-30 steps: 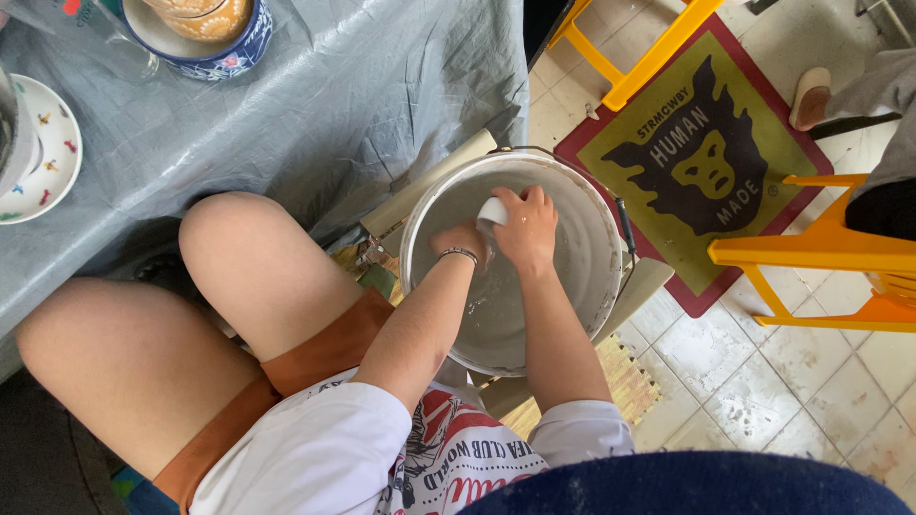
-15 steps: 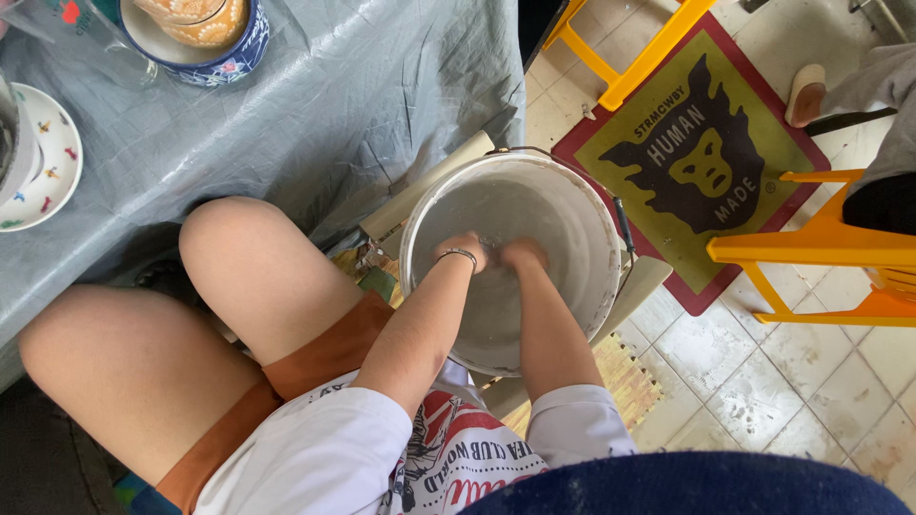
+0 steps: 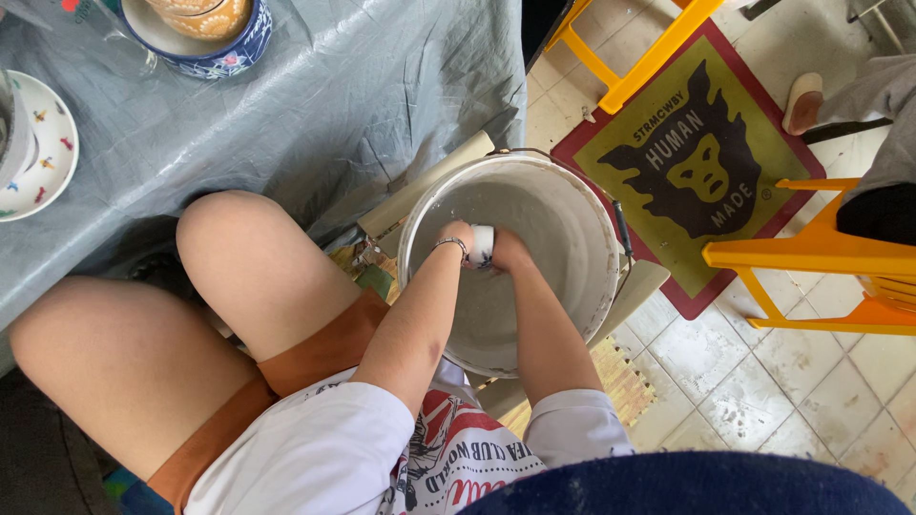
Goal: The person sits with a water bucket between their knees and washes ceramic cups and bowls in the water by hand. They lift each piece out, wipe it with a dark cloth, and place the cleaned pieces on the table beside them.
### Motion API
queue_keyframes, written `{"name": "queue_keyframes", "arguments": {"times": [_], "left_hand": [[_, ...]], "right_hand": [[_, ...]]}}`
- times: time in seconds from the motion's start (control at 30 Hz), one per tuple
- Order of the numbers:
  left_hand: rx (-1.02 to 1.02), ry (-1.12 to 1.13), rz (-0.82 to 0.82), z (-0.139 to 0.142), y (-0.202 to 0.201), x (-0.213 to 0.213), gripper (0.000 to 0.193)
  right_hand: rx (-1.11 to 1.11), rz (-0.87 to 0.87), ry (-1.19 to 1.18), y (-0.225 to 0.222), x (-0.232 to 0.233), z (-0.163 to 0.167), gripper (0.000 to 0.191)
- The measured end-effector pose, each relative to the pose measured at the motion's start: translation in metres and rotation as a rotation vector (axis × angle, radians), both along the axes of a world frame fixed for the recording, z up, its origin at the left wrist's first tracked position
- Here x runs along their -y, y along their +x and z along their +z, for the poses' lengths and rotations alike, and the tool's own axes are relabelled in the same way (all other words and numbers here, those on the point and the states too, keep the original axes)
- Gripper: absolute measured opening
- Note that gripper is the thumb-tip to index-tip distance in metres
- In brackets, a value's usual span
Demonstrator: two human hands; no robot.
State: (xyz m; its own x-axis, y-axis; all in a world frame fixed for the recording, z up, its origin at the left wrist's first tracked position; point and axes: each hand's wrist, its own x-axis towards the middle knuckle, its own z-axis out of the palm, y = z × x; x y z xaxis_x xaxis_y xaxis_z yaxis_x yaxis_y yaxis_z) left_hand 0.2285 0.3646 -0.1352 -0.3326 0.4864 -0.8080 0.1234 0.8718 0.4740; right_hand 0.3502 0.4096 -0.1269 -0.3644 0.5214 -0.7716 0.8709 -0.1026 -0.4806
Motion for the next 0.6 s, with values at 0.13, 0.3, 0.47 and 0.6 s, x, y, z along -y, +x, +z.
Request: {"name": "queue_keyframes", "arguments": {"times": [0.13, 0.3, 0.47, 0.6], "left_hand": [[-0.234, 0.032, -0.278, -0.008, 0.0, 0.0, 0.045], [-0.12, 0.044, -0.131, 0.009, 0.01, 0.002, 0.069], [-0.042, 0.019, -0.171, 0.028, 0.007, 0.007, 0.091], [-0.106, -0.08, 0.072, 0.015, -0.001, 0.005, 0.068]], "right_hand": [[-0.141, -0.366, -0.241, 0.004, -0.002, -0.009, 0.008], [-0.048, -0.323, -0.474, 0.014, -0.003, -0.009, 0.014], [0.178, 0.078, -0.203, -0.001, 0.005, -0.007, 0.023], [0.071, 0.274, 0.618, -0.012, 0.008, -0.005, 0.022]]}}
